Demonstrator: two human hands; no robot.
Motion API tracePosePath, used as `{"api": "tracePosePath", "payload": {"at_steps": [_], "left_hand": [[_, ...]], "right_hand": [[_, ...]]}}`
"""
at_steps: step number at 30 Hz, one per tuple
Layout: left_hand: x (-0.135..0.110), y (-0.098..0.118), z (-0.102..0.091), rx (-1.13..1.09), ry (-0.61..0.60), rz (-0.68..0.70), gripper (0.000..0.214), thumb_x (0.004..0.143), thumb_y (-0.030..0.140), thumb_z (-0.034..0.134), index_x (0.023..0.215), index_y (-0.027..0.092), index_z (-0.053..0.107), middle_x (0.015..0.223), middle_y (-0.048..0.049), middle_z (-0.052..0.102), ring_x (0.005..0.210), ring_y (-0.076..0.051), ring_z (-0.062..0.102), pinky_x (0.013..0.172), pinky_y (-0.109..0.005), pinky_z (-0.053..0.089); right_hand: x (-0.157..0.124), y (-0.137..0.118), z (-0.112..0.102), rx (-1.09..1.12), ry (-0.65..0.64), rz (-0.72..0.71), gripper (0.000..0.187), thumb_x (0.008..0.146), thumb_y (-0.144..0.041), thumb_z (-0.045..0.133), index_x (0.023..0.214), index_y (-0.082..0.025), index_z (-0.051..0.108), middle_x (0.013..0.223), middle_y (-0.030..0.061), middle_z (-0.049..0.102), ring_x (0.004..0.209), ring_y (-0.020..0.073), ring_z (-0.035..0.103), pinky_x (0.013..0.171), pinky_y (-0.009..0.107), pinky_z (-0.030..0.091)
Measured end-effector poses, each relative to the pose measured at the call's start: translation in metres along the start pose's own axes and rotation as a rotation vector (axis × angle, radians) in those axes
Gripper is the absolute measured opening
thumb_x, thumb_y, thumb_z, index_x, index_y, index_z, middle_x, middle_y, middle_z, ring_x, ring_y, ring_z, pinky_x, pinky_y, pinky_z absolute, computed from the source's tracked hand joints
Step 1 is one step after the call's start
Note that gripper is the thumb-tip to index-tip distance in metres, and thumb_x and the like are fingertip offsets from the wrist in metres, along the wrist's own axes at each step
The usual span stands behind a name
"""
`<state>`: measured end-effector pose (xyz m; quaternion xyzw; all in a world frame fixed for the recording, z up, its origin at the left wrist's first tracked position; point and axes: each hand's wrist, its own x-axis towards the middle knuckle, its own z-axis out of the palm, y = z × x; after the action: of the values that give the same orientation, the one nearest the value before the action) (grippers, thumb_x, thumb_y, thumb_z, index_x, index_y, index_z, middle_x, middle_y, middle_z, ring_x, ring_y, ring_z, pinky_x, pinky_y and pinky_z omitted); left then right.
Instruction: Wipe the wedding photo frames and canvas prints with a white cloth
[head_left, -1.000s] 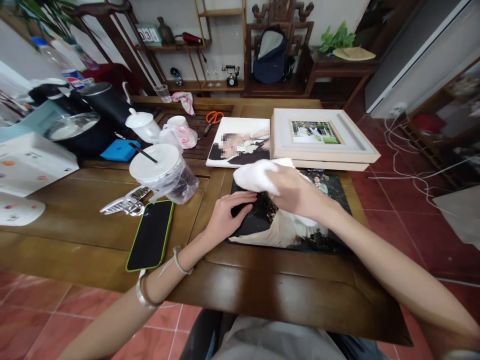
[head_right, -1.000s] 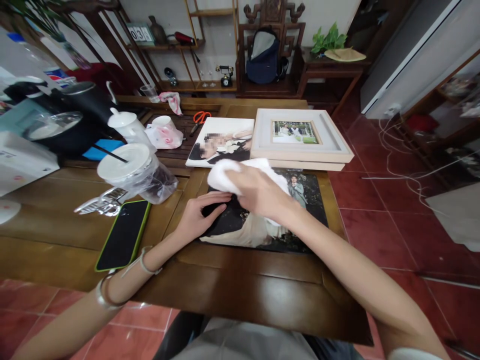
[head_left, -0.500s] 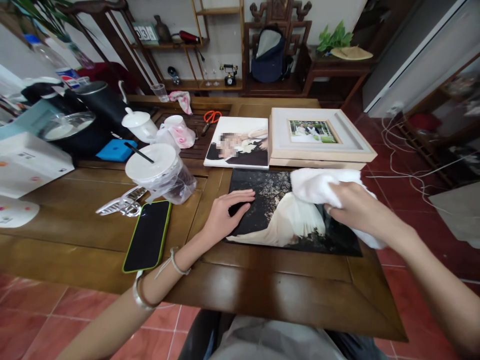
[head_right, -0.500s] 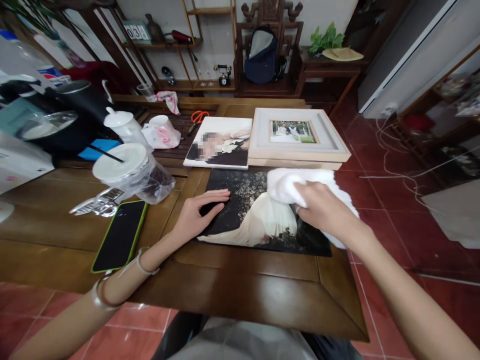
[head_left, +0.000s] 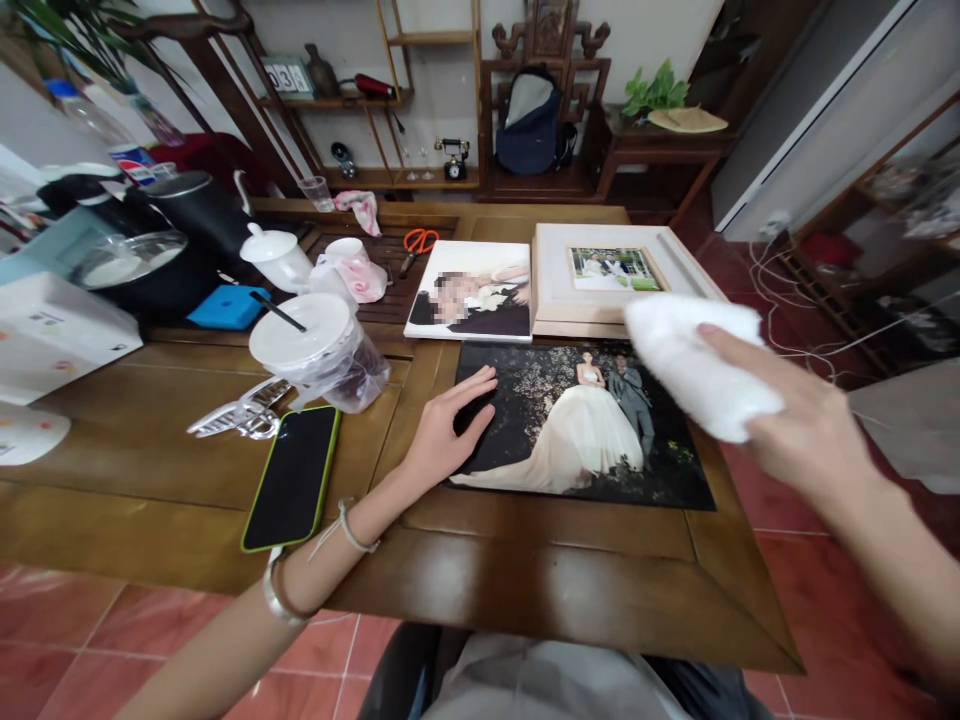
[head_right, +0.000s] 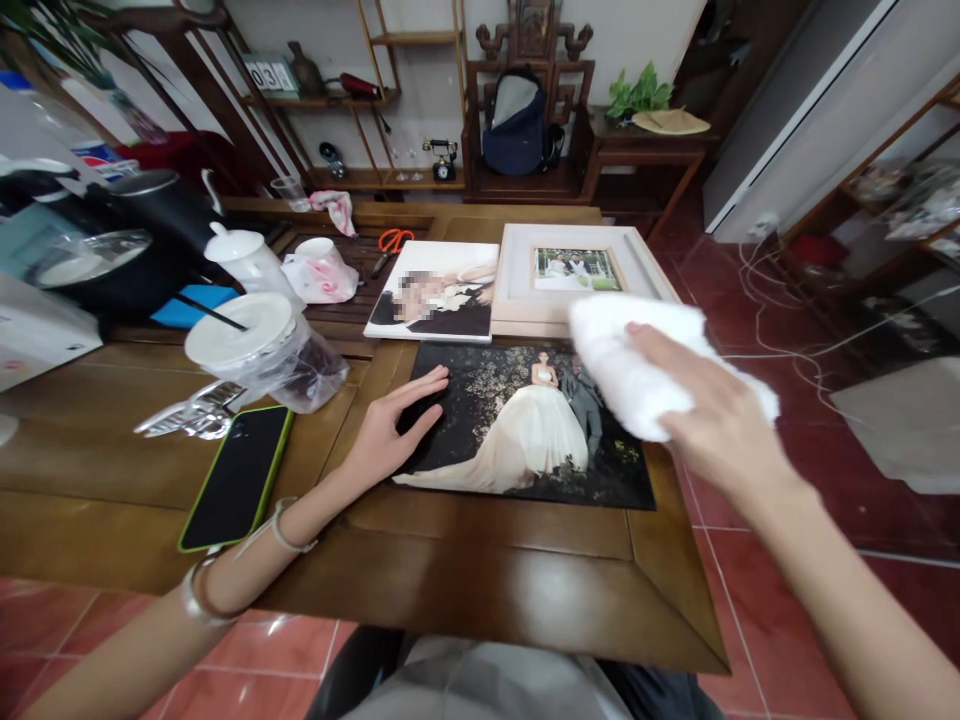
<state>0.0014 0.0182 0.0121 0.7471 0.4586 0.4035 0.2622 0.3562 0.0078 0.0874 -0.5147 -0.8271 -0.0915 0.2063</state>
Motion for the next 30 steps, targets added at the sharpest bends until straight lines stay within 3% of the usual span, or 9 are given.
{"api": "tracePosePath", "payload": {"at_steps": [3, 5, 7, 12, 15, 21, 25, 30], "left_hand": [[0.001, 0.000, 0.001, 0.027, -0.012, 0.014, 0.035, 0.089, 0.026, 0.058, 0.123, 0.018, 0.062, 0.133, -0.0097, 0.059, 0.127, -0.022, 0.053, 0.110, -0.042, 0.040], [0.001, -0.001, 0.001, 0.041, -0.022, 0.018, 0.036, 0.088, 0.026, 0.059, 0.123, 0.017, 0.061, 0.133, -0.0101, 0.059, 0.127, -0.023, 0.053, 0.110, -0.042, 0.041], [0.001, -0.001, 0.001, 0.048, -0.026, 0.016, 0.036, 0.088, 0.026, 0.059, 0.123, 0.016, 0.062, 0.133, -0.0105, 0.059, 0.127, -0.022, 0.053, 0.110, -0.041, 0.041], [0.001, -0.001, 0.001, 0.054, -0.010, 0.009, 0.034, 0.088, 0.025, 0.060, 0.121, 0.015, 0.063, 0.131, -0.0111, 0.060, 0.126, -0.023, 0.054, 0.110, -0.040, 0.041], [0.002, 0.000, 0.002, 0.051, -0.004, 0.011, 0.033, 0.088, 0.025, 0.060, 0.119, 0.016, 0.064, 0.131, -0.0106, 0.061, 0.125, -0.023, 0.054, 0.109, -0.041, 0.042], [0.001, -0.001, 0.002, 0.056, -0.014, 0.014, 0.033, 0.088, 0.025, 0.060, 0.120, 0.015, 0.063, 0.131, -0.0101, 0.061, 0.126, -0.022, 0.054, 0.110, -0.040, 0.041], [0.001, -0.001, 0.001, 0.057, -0.033, 0.005, 0.034, 0.089, 0.026, 0.059, 0.121, 0.017, 0.063, 0.133, -0.0094, 0.059, 0.127, -0.022, 0.052, 0.110, -0.041, 0.041], [0.002, 0.001, 0.000, 0.050, -0.045, 0.002, 0.032, 0.089, 0.026, 0.057, 0.120, 0.018, 0.064, 0.132, -0.0090, 0.060, 0.127, -0.023, 0.052, 0.109, -0.043, 0.041]], "right_hand": [[0.012, -0.017, 0.031, -0.029, -0.044, -0.304, 0.029, 0.081, -0.004, 0.042, 0.095, -0.016, 0.065, 0.145, 0.0136, 0.044, 0.136, 0.0318, 0.036, 0.099, 0.052, 0.042], [0.021, -0.024, 0.046, -0.053, -0.144, -0.335, 0.018, 0.073, -0.003, 0.050, 0.068, -0.017, 0.061, 0.150, 0.0139, 0.036, 0.139, 0.0386, 0.026, 0.105, 0.063, 0.031], [0.026, -0.027, 0.053, -0.035, -0.251, -0.308, 0.014, 0.063, -0.003, 0.055, 0.059, -0.017, 0.057, 0.151, 0.0157, 0.033, 0.140, 0.0422, 0.022, 0.109, 0.067, 0.021], [0.016, -0.040, 0.042, 0.037, -0.367, -0.292, 0.017, 0.060, -0.004, 0.053, 0.068, -0.016, 0.063, 0.148, 0.0174, 0.038, 0.137, 0.0400, 0.030, 0.109, 0.062, 0.028], [-0.007, -0.067, 0.025, 0.071, -0.385, -0.278, 0.025, 0.058, -0.005, 0.055, 0.075, -0.019, 0.066, 0.147, 0.0134, 0.042, 0.136, 0.0408, 0.032, 0.106, 0.063, 0.034], [-0.046, -0.117, -0.004, 0.225, -0.384, -0.309, 0.028, 0.044, -0.011, 0.055, 0.066, -0.028, 0.062, 0.140, 0.0037, 0.052, 0.125, 0.0401, 0.047, 0.097, 0.061, 0.046], [-0.034, -0.106, -0.004, 0.213, -0.387, -0.304, 0.025, 0.046, -0.008, 0.051, 0.064, -0.024, 0.057, 0.142, 0.0046, 0.050, 0.128, 0.0351, 0.046, 0.099, 0.056, 0.046], [0.004, -0.061, 0.017, 0.183, -0.395, -0.240, 0.015, 0.059, -0.006, 0.050, 0.060, -0.021, 0.051, 0.144, 0.0097, 0.046, 0.134, 0.0349, 0.036, 0.104, 0.057, 0.040]]}}
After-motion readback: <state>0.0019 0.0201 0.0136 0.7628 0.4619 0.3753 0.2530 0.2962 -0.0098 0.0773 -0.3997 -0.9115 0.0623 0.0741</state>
